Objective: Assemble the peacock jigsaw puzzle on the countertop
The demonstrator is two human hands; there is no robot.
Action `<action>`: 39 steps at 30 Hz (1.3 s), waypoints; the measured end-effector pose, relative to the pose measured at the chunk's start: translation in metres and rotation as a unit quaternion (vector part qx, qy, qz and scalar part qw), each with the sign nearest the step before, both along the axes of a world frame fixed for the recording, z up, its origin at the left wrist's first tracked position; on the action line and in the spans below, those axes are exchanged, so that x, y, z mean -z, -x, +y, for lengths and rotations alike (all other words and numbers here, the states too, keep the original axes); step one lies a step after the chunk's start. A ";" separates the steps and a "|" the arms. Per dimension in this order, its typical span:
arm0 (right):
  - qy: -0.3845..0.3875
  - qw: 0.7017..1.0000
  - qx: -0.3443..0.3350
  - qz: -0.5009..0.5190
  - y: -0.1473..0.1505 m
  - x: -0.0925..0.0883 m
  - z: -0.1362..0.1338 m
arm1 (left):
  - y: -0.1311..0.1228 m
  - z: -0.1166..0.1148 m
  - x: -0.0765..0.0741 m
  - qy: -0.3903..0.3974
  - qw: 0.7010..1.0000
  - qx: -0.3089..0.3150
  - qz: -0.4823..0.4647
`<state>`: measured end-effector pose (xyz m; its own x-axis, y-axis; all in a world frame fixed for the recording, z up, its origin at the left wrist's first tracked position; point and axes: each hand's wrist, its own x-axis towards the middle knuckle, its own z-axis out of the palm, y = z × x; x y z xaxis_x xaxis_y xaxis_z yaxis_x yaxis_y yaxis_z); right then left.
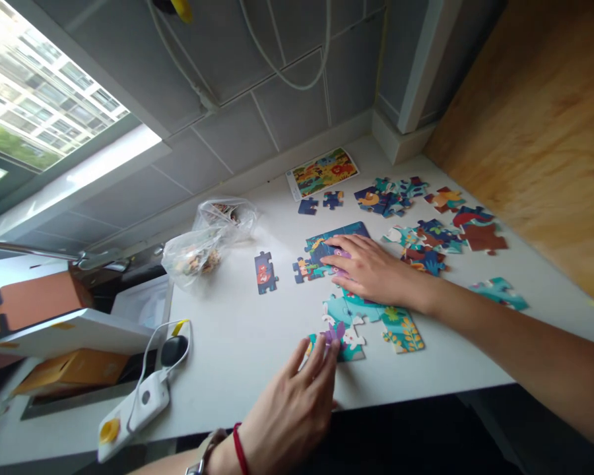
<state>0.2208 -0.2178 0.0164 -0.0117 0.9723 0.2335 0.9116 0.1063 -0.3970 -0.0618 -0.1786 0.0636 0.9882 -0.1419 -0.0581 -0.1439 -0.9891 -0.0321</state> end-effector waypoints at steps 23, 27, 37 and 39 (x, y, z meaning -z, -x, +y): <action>0.030 0.998 0.032 -0.035 0.010 -0.008 -0.005 | -0.071 0.007 -0.052 0.078 0.955 -0.014 0.285; 0.030 0.999 0.028 -0.011 0.015 -0.001 -0.005 | -0.097 0.033 -0.083 0.157 0.951 -0.050 0.261; 0.036 0.999 0.008 0.019 0.012 0.000 -0.001 | -0.270 0.117 -0.040 0.100 0.988 -0.092 0.077; 0.031 0.999 0.009 0.016 0.012 0.000 -0.001 | -0.293 0.127 -0.017 0.130 0.990 -0.037 0.024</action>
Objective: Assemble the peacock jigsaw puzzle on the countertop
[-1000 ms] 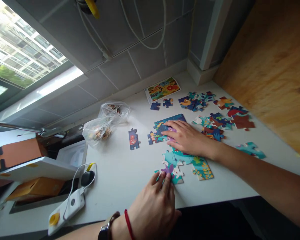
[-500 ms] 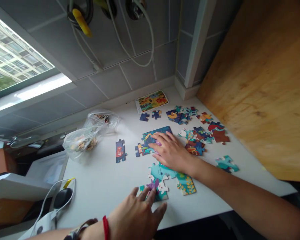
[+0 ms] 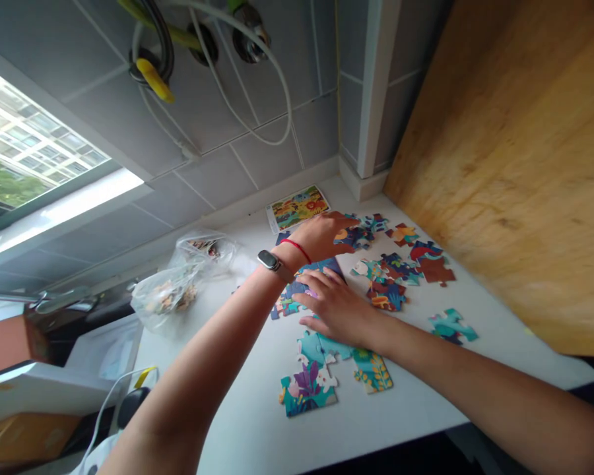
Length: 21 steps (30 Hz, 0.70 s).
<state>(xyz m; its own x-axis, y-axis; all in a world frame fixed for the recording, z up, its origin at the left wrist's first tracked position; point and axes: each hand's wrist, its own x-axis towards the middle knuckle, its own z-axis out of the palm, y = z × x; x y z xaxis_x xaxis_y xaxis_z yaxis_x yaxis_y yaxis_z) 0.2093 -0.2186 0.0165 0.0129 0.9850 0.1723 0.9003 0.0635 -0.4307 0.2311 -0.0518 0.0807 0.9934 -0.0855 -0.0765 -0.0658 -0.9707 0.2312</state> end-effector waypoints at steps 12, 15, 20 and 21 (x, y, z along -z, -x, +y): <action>0.012 0.999 0.008 -0.031 -0.012 -0.003 0.005 | -0.015 0.020 0.017 0.025 0.998 0.045 -0.044; 0.002 1.000 0.015 -0.020 -0.013 -0.003 0.006 | 0.000 0.027 0.006 0.019 0.996 0.009 -0.084; -0.058 0.998 0.019 0.031 -0.017 -0.001 0.007 | 0.064 0.034 -0.005 0.053 0.975 -0.062 -0.206; -0.075 0.996 0.023 0.047 -0.018 -0.002 0.007 | 0.081 0.033 -0.003 0.082 0.966 -0.078 -0.233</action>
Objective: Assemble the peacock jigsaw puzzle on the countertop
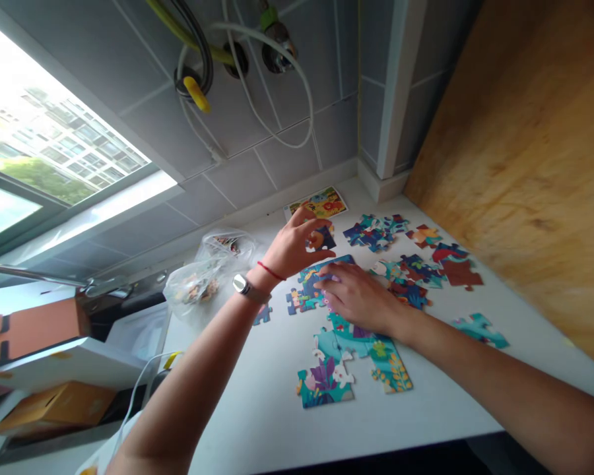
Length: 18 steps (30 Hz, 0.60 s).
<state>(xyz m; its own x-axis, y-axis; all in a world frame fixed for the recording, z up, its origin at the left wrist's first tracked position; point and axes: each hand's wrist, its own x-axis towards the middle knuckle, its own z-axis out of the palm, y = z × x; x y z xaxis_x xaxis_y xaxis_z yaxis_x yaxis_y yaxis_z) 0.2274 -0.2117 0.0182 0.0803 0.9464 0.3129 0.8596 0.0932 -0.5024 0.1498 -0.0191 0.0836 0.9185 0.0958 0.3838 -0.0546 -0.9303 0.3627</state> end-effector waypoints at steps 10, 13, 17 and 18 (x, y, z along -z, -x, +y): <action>-0.073 0.976 -0.061 0.196 0.009 -0.008 -0.003 | 0.116 -0.054 0.058 0.500 0.848 -0.156 -0.077; -0.029 0.974 -0.070 0.213 0.014 -0.006 -0.005 | 0.121 -0.064 0.061 0.573 0.808 -0.131 -0.044; 0.029 0.972 -0.059 0.225 0.016 -0.009 -0.006 | 0.121 -0.066 0.060 0.627 0.770 -0.118 0.015; 0.040 0.968 -0.051 0.241 0.016 -0.009 -0.005 | 0.121 -0.065 0.059 0.641 0.757 -0.123 0.023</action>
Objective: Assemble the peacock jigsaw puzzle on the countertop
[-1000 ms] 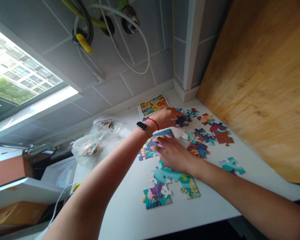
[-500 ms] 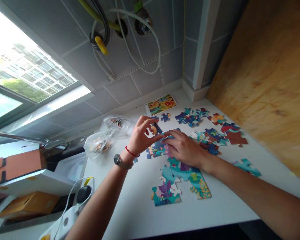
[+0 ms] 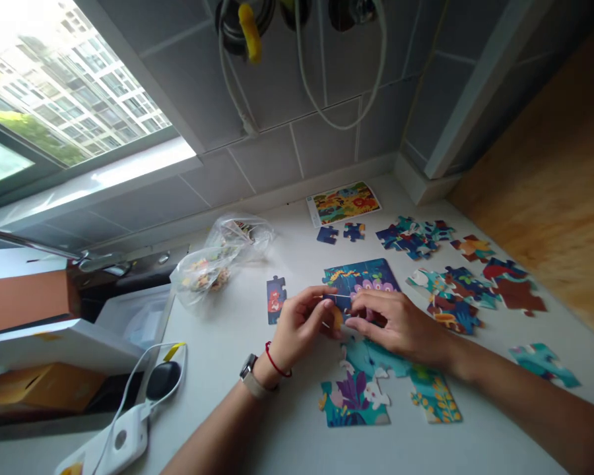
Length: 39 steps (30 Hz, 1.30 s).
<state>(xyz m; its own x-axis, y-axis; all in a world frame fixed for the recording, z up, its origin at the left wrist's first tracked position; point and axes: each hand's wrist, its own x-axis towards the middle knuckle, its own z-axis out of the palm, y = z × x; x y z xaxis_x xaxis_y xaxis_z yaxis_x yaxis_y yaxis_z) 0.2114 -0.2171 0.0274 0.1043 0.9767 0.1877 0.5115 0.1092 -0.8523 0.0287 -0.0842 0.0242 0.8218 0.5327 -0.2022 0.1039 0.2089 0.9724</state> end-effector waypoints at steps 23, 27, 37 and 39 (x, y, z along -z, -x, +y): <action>0.147 0.964 0.035 0.219 0.005 -0.002 0.000 | 0.012 0.020 -0.004 -0.466 0.879 0.102 -0.005; 0.117 0.978 0.060 0.163 0.003 0.000 0.000 | 0.013 0.036 0.001 -0.544 0.836 0.072 0.016; 0.027 0.999 -0.012 -0.028 0.005 0.000 -0.003 | 0.022 0.079 0.026 -0.584 0.809 0.012 0.066; 0.032 0.999 -0.015 -0.033 0.005 -0.001 -0.003 | 0.021 0.078 0.026 -0.582 0.811 0.013 0.065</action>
